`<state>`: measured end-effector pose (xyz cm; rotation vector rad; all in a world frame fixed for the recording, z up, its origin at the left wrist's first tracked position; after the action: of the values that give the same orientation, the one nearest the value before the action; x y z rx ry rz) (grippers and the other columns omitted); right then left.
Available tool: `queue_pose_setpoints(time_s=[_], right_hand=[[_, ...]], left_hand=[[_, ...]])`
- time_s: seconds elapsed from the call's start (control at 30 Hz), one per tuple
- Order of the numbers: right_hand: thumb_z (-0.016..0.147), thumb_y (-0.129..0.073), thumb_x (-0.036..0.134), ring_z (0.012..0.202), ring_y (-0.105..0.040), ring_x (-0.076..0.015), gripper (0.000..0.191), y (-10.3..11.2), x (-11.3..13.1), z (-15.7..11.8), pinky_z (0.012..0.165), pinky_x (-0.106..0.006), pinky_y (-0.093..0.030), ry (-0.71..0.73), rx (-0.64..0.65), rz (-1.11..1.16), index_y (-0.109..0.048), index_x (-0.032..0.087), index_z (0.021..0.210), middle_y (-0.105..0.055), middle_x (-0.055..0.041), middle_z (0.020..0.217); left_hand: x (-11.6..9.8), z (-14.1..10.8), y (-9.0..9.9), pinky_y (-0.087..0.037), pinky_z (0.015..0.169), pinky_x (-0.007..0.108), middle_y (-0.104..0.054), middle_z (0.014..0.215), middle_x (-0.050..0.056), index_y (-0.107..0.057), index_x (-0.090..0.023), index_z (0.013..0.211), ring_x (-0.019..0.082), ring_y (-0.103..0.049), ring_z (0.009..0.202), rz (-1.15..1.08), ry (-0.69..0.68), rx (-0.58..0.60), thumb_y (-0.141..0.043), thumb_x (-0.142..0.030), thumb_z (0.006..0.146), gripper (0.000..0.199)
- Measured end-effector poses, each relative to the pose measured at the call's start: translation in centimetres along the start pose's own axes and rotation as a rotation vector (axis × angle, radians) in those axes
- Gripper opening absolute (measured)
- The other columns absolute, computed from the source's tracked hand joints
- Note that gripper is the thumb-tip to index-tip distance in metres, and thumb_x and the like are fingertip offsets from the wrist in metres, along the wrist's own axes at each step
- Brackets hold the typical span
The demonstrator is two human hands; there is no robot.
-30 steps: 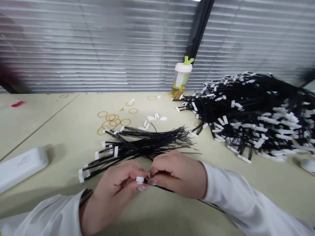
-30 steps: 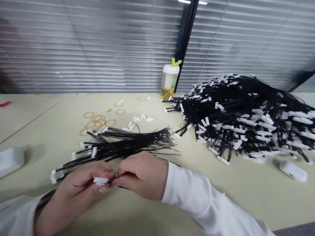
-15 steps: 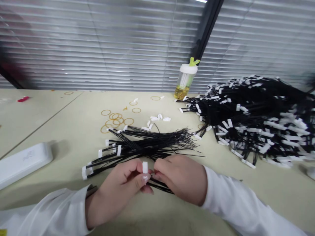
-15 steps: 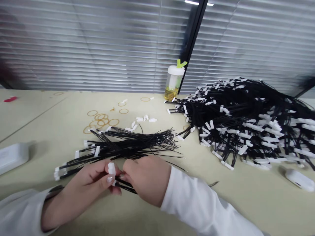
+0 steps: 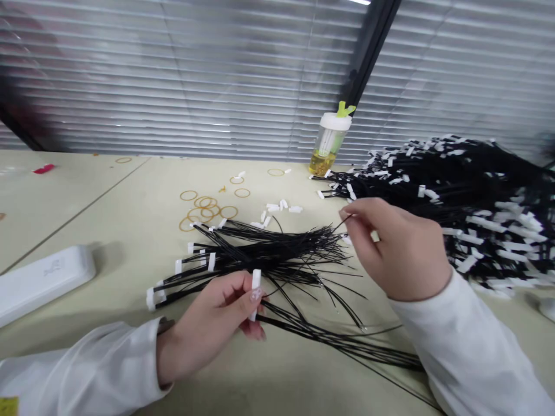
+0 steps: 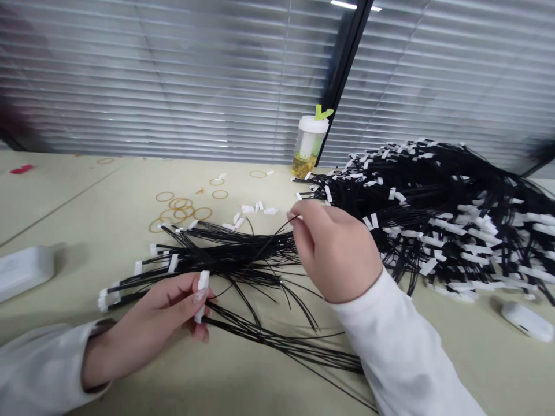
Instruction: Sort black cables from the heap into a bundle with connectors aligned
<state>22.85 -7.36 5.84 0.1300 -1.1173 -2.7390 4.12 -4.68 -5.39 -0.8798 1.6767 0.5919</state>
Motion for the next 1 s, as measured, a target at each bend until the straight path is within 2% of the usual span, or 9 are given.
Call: queue_pose_setpoints(time_s=[0.1,0.17,0.23,0.27,0.37,0.43,0.47,0.53,1.0], right_hand=[[0.078,-0.050,0.016,0.078,-0.059,-0.0142,0.020,0.3,-1.7,0.0,0.067,-0.028,-0.047,-0.286,-0.117,0.558,-0.057,0.020,0.097,-0.061,-0.0040,0.090],[0.080,-0.048,0.017,0.085,-0.059,-0.0137,0.021,0.3,-2.6,-0.3,0.070,-0.029,-0.049,-0.473,-0.239,0.958,-0.057,0.022,0.098,-0.058,-0.0040,0.099],[0.082,-0.047,0.018,0.068,-0.058,-0.0091,0.019,0.3,-3.1,-0.6,0.057,-0.024,-0.048,-0.586,-0.359,1.166,-0.057,0.023,0.098,-0.058,-0.0025,0.091],[0.082,-0.048,0.019,0.056,-0.054,-0.0068,0.022,0.1,-3.0,-0.7,0.048,-0.021,-0.045,-0.598,-0.354,1.191,-0.055,0.025,0.102,-0.059,-0.0009,0.082],[0.079,-0.053,0.018,0.045,-0.049,-0.0074,0.034,-1.3,-0.6,-0.7,0.040,-0.019,-0.038,-0.473,-0.073,1.040,-0.050,0.025,0.112,-0.059,0.0021,0.062],[0.076,-0.055,0.017,0.056,-0.056,-0.0095,0.020,-2.7,1.7,-1.0,0.050,-0.021,-0.043,-0.314,0.145,0.860,-0.059,0.021,0.095,-0.062,-0.0001,0.065],[0.076,-0.055,0.016,0.062,-0.057,-0.0098,0.010,-3.2,2.8,-1.3,0.055,-0.021,-0.045,-0.248,0.214,0.790,-0.062,0.019,0.084,-0.063,-0.0010,0.068],[0.077,-0.054,0.015,0.064,-0.056,-0.0088,0.009,-4.0,4.3,-1.7,0.060,-0.021,-0.045,-0.162,0.286,0.733,-0.062,0.017,0.073,-0.062,-0.0012,0.070],[0.079,-0.049,0.013,0.063,-0.054,-0.0080,0.013,-4.0,5.4,-2.0,0.058,-0.019,-0.043,-0.066,0.253,0.694,-0.061,0.017,0.075,-0.060,-0.0010,0.069]], left_hand=[[0.1,0.0,0.0,-0.043,0.048,0.019,-0.050,0.060,-0.004,-0.049,-0.013,0.068,0.007,-0.056,0.047,-0.031,0.002,-0.002,-0.056,-0.041,0.074,0.030],[0.2,0.0,0.0,-0.044,0.047,0.019,-0.050,0.060,-0.004,-0.049,-0.013,0.067,0.007,-0.056,0.047,-0.055,0.009,-0.015,-0.056,-0.040,0.074,0.029],[0.2,0.1,0.1,-0.044,0.047,0.019,-0.050,0.060,-0.004,-0.049,-0.013,0.067,0.007,-0.055,0.046,-0.087,0.018,-0.023,-0.056,-0.040,0.075,0.029],[0.2,0.1,0.1,-0.044,0.047,0.019,-0.051,0.060,-0.004,-0.049,-0.013,0.067,0.007,-0.055,0.046,-0.105,0.020,-0.022,-0.056,-0.040,0.075,0.029],[0.3,0.2,0.1,-0.044,0.046,0.018,-0.051,0.061,-0.004,-0.048,-0.013,0.066,0.006,-0.055,0.045,-0.159,0.024,-0.008,-0.057,-0.039,0.074,0.028],[0.3,0.1,0.2,-0.044,0.046,0.019,-0.052,0.062,-0.004,-0.048,-0.013,0.065,0.006,-0.055,0.046,-0.183,0.017,-0.007,-0.058,-0.038,0.073,0.028],[0.3,0.1,0.2,-0.045,0.046,0.019,-0.052,0.063,-0.003,-0.049,-0.013,0.065,0.006,-0.055,0.046,-0.187,0.014,-0.009,-0.059,-0.038,0.073,0.027],[0.3,0.1,0.3,-0.045,0.046,0.019,-0.052,0.063,-0.003,-0.049,-0.013,0.065,0.007,-0.055,0.046,-0.186,0.010,-0.008,-0.059,-0.037,0.073,0.026],[0.4,0.1,0.2,-0.046,0.049,0.019,-0.050,0.063,-0.004,-0.052,-0.014,0.069,0.006,-0.054,0.049,-0.143,0.001,0.024,-0.056,-0.035,0.076,0.023]])
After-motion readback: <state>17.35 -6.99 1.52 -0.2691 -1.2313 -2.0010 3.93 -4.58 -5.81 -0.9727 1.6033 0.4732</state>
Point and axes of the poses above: each hand's wrist, its own z-axis towards the middle knuckle, its own y-axis out of the back of the hand, x = y × z, the point moved 6 cm from there along z, towards the middle knuckle
